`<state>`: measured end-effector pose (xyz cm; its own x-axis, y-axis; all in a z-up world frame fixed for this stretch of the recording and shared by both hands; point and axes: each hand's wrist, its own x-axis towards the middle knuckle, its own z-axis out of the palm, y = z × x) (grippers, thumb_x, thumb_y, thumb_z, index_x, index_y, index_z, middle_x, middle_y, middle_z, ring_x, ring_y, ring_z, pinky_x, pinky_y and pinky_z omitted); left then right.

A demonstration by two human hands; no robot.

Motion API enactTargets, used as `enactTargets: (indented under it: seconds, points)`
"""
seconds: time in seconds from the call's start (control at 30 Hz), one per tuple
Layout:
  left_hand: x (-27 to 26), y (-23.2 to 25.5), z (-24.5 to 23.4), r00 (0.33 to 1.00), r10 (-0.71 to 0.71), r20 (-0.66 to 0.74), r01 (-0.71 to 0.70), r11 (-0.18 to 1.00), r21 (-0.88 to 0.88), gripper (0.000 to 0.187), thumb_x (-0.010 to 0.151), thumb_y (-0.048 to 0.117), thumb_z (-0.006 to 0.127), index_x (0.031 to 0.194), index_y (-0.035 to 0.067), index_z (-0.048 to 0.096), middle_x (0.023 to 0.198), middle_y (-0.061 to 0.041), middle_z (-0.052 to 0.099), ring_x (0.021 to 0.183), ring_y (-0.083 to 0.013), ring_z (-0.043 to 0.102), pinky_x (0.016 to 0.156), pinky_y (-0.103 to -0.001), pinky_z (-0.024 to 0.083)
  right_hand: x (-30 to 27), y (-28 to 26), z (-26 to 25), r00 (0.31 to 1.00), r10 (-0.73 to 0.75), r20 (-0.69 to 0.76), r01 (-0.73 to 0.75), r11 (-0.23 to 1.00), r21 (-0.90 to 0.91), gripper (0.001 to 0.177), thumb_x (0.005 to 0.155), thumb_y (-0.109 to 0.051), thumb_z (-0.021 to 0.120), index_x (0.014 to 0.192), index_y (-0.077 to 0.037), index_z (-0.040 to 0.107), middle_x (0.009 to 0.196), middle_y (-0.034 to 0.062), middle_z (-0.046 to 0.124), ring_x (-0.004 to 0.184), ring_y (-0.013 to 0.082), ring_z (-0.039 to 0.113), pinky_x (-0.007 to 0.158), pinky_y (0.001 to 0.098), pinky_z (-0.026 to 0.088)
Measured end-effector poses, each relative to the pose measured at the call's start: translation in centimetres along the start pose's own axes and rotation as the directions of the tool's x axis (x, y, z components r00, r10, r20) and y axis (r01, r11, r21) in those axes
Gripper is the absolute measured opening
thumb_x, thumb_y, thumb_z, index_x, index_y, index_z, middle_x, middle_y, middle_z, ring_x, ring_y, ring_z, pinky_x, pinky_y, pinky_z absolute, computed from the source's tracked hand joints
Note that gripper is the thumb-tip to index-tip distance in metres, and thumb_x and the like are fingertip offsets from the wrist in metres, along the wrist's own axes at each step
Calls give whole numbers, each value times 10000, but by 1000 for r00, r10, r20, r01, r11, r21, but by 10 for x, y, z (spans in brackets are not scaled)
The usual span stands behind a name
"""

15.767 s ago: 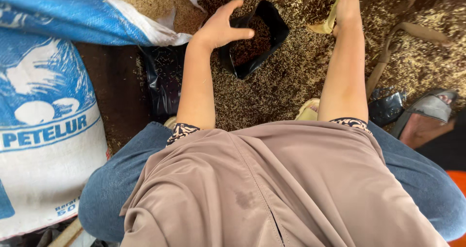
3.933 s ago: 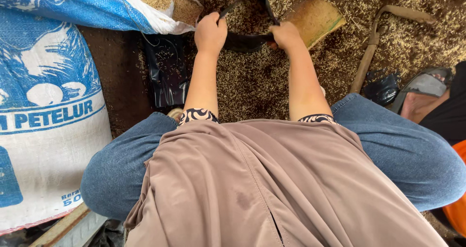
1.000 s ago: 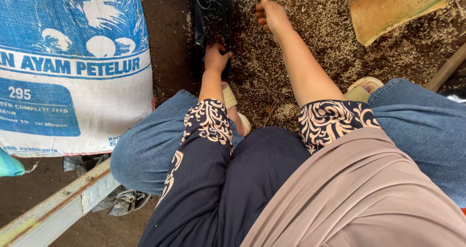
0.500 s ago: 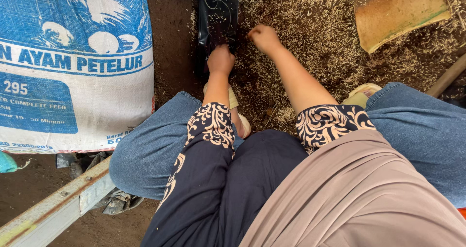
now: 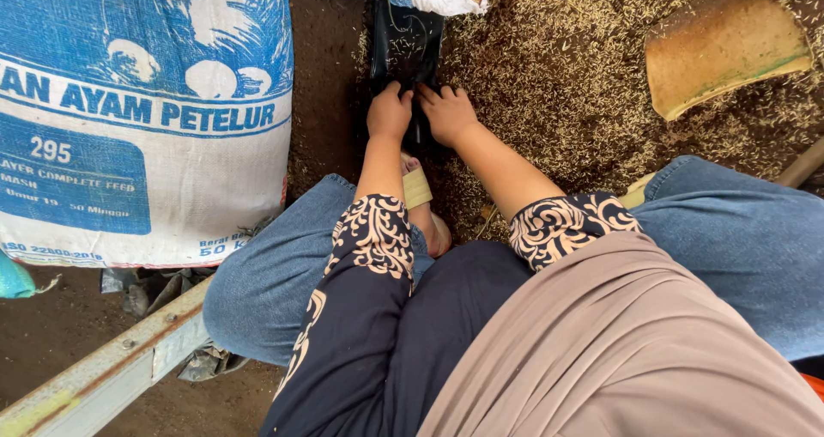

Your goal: The person scoops grains from a large sack using a scoop and pours them into small black plastic bags. The person then ties the bags shut by hand and places them on the ground.

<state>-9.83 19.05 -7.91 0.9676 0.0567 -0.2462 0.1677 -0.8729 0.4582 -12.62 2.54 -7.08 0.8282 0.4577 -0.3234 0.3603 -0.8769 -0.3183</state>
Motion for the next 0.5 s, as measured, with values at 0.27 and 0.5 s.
enactTargets:
  seconds: [0.27,0.5]
  points:
    - [-3,21,-35,998,-32,56,30,998,47,266,970,266,607,1150,84,677,1019,-223,731,957,-437,687,782,-525,549,8,3,-12,996,64,66,-73,987,144,662,826,-85,565,1478,-179,501,1559,7,436,1243,321,528,1032,477,388]
    - [6,15,-58,964,-225,144,246,958,-148,346,1035,269,534,1243,18,649,1031,-197,746,876,-342,739,770,-441,565,0,27,19,947,207,-247,-136,952,275,650,846,14,536,1485,-109,544,1565,59,459,1361,323,472,1137,447,372]
